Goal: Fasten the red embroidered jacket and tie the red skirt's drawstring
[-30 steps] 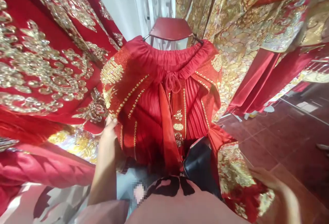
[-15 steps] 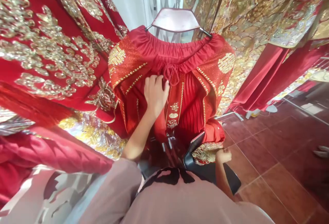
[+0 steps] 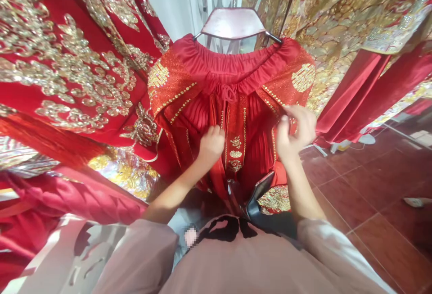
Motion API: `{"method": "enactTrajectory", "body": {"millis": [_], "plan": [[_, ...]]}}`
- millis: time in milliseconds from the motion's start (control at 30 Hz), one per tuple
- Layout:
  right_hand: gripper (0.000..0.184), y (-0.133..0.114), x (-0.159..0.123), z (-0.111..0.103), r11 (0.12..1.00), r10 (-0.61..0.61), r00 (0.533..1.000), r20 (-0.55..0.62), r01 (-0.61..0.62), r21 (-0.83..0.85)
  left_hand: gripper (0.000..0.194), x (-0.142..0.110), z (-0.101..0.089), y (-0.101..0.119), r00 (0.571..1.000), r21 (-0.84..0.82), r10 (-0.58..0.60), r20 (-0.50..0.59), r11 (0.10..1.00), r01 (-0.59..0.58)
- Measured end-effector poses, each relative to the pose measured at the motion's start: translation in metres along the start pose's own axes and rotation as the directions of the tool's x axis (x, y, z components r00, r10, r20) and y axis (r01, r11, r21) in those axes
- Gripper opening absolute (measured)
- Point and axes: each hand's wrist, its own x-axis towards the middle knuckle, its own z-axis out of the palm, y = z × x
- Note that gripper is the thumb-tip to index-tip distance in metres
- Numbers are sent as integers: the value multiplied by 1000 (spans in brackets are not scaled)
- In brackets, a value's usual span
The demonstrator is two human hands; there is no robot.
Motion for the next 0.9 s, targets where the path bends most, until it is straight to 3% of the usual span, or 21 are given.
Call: {"method": "enactTrajectory", "body": {"millis": [67,133,200,300,567,667,733,900], "plan": [[27,-13,26,21,985,-169,966,194,160,62,32,-19,19,6,991,30,30,130,999,-34],[33,-16,44,43,964,-266,891,368,244,106,31,-35,35,8,985,46,31,171,998,-40],[36,-15,54,63,949,-316,831,457,284,139,31,-47,43,9,983,57,25,181,998,-36],[37,-13,58,77,944,-327,797,508,292,151,31,-55,44,10,980,54,10,198,998,-21],[31,-8,57,69,952,-304,808,504,244,183,28,-69,25,8,951,-110,141,275,987,-115],[31,-17,44,65,968,-214,896,390,140,209,24,-81,21,6,945,-195,185,269,971,-135],[30,-27,30,65,970,-113,929,352,26,243,24,-87,20,7,949,-279,203,240,951,-133],[19,-49,9,78,871,143,889,436,-322,371,28,-95,15,13,949,-567,273,157,812,-140]]}}
